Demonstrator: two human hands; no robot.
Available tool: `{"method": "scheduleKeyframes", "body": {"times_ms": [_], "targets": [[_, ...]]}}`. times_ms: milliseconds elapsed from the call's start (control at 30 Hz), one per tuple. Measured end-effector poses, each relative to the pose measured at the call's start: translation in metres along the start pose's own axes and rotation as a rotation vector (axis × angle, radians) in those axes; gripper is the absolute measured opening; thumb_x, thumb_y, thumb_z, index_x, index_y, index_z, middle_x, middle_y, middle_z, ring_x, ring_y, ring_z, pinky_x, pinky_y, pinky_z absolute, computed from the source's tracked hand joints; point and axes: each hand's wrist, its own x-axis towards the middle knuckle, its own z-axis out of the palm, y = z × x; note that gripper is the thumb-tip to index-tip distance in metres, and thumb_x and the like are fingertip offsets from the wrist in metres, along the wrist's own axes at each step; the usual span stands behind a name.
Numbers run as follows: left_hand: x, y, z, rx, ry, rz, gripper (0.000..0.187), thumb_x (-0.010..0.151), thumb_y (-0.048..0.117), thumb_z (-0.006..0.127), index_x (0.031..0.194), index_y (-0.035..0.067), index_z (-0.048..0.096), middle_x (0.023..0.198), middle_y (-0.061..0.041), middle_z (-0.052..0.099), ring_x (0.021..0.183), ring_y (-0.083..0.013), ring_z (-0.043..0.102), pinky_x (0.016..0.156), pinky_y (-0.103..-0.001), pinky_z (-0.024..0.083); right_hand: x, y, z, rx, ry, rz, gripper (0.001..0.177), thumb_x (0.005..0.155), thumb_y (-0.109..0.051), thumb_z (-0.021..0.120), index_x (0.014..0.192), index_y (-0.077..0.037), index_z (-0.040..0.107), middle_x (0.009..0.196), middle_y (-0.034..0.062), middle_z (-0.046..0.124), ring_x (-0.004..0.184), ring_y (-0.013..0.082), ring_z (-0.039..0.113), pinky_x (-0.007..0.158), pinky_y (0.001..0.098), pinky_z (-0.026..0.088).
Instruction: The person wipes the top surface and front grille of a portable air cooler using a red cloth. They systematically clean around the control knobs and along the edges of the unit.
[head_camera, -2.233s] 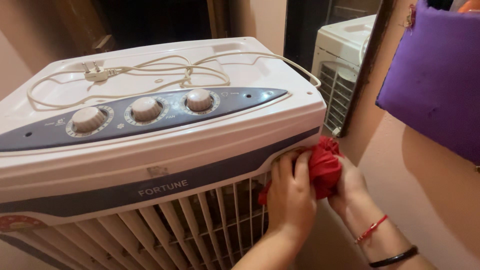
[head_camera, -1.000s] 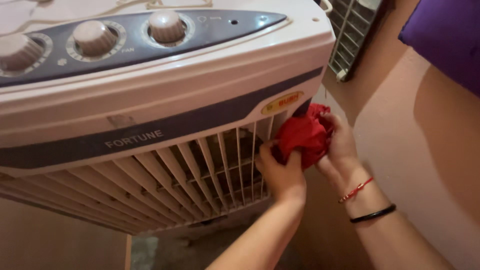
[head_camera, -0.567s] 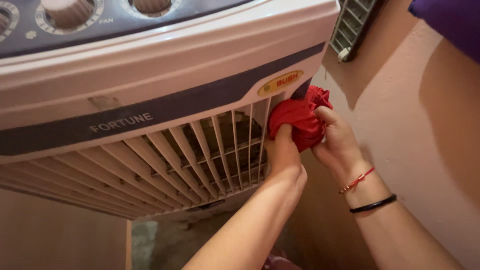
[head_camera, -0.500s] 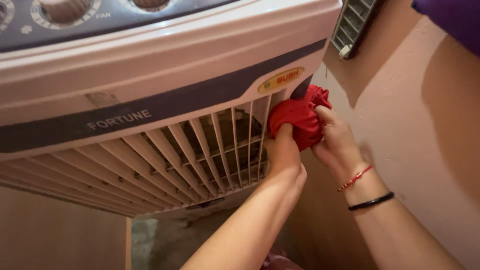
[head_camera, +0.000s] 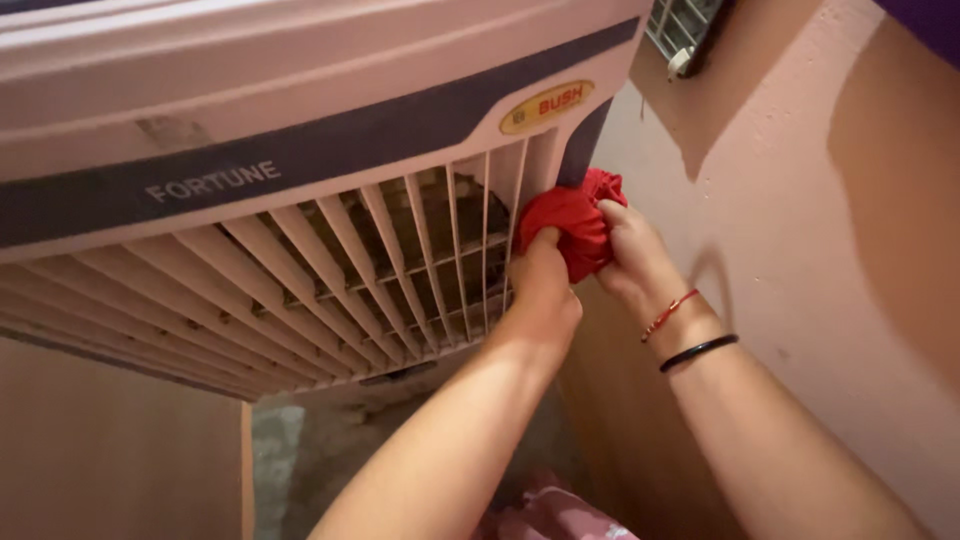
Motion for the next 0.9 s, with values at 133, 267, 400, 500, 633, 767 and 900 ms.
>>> {"method": "scheduleKeyframes", "body": {"times_ms": [133,267,400,500,633,767,900], "targets": [[-0.003,0.016,0.001,-0.08,-0.067,-0.122,0.042,0.099,0.014,0.051,0.138,0.0,0.057,0.134,-0.015,0.066,0.118,-0.025,0.067,0.1,-0.038,0.056,-0.011,-0.011,0.011,-0.068,0.101,0.031,0.023,0.099,-0.01,0.05,0.118,-0.004,0.063,0.115,0.0095,0.072,0.106,0.0217,0.069,0.098,0.0421,0.056],[-0.008,0.031,0.01,-0.146,-0.122,-0.153,0.043,0.1,0.015,0.049,0.141,0.003,0.054,0.136,-0.014,0.064,0.119,-0.0248,0.066,0.102,-0.038,0.055,-0.027,-0.029,0.032,-0.16,0.139,-0.004,0.026,0.099,-0.009,0.05,0.122,-0.008,0.062,0.115,0.0063,0.069,0.107,0.0196,0.067,0.094,0.0435,0.055],[-0.013,0.036,0.018,-0.162,-0.159,-0.138,0.043,0.099,0.011,0.05,0.142,0.002,0.053,0.137,-0.015,0.063,0.12,-0.025,0.065,0.104,-0.039,0.054,-0.035,-0.036,0.044,-0.158,0.012,-0.103,0.033,0.099,-0.004,0.048,0.129,-0.005,0.061,0.122,0.0102,0.069,0.112,0.0226,0.068,0.1,0.042,0.056],[-0.008,0.031,0.016,-0.125,-0.139,-0.109,0.044,0.099,0.01,0.052,0.141,-0.001,0.055,0.138,-0.016,0.064,0.119,-0.0252,0.066,0.103,-0.038,0.054,-0.033,-0.031,0.039,-0.145,-0.009,-0.113,0.036,0.099,-0.004,0.045,0.131,-0.004,0.06,0.125,0.0112,0.069,0.113,0.0235,0.069,0.1,0.0416,0.057],[0.006,0.012,0.003,-0.115,-0.059,-0.118,0.042,0.1,0.011,0.049,0.14,-0.001,0.054,0.137,-0.017,0.064,0.121,-0.0269,0.066,0.103,-0.039,0.055,-0.017,-0.014,0.02,-0.175,0.066,-0.072,0.033,0.1,-0.003,0.045,0.13,-0.002,0.059,0.124,0.0133,0.068,0.111,0.0258,0.069,0.098,0.0427,0.057],[0.026,-0.005,-0.013,-0.093,-0.021,-0.104,0.04,0.098,0.007,0.05,0.137,-0.002,0.057,0.134,-0.018,0.066,0.119,-0.0288,0.067,0.101,-0.04,0.056,-0.009,0.002,0.002,-0.17,0.048,-0.031,0.034,0.1,-0.001,0.044,0.13,-0.001,0.059,0.124,0.0142,0.068,0.109,0.0261,0.069,0.098,0.0433,0.057],[0.045,-0.026,-0.033,-0.033,0.068,-0.101,0.04,0.096,0.003,0.051,0.135,-0.002,0.058,0.133,-0.018,0.067,0.117,-0.0289,0.068,0.099,-0.039,0.057,-0.009,0.015,-0.01,-0.158,0.073,0.057,0.035,0.1,-0.002,0.043,0.131,-0.003,0.059,0.123,0.0132,0.068,0.109,0.0254,0.068,0.098,0.0429,0.056]]}}
